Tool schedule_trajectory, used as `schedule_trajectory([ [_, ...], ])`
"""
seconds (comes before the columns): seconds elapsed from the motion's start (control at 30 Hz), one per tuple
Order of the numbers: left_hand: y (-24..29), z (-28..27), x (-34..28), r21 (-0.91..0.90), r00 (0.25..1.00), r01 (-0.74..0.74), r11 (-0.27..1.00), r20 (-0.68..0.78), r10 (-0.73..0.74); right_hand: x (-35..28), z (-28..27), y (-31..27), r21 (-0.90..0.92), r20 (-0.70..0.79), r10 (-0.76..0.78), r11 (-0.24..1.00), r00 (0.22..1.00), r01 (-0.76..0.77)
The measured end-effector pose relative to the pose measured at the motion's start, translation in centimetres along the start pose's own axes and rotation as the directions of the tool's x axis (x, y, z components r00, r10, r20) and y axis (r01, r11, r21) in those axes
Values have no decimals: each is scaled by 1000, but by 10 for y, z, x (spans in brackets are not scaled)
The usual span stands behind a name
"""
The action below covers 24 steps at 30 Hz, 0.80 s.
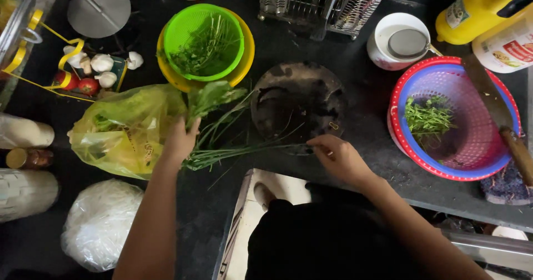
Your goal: Cleaning and trimming coriander and green onions at a kitchen counter.
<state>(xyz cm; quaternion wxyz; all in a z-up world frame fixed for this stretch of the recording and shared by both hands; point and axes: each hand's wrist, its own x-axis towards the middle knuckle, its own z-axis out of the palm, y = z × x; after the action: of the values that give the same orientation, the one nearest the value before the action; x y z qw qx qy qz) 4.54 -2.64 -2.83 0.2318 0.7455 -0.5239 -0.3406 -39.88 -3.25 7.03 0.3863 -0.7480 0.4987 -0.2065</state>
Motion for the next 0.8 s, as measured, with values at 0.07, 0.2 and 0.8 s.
schedule_trajectory([
  [0.07,9,-3,-2,-123,998,70,990,0,-70,-1,1,-2,-8,-3,-15,1000,1000,15],
  [0.2,33,-18,-7,14,987,106,994,-120,-104,-4,4,-4,-19,-17,6,1000,1000,-7],
  [0.8,93,-61,-36,-298,963,-191,935,-240,120,-2,17,10,-33,86,11,999,996,-8],
])
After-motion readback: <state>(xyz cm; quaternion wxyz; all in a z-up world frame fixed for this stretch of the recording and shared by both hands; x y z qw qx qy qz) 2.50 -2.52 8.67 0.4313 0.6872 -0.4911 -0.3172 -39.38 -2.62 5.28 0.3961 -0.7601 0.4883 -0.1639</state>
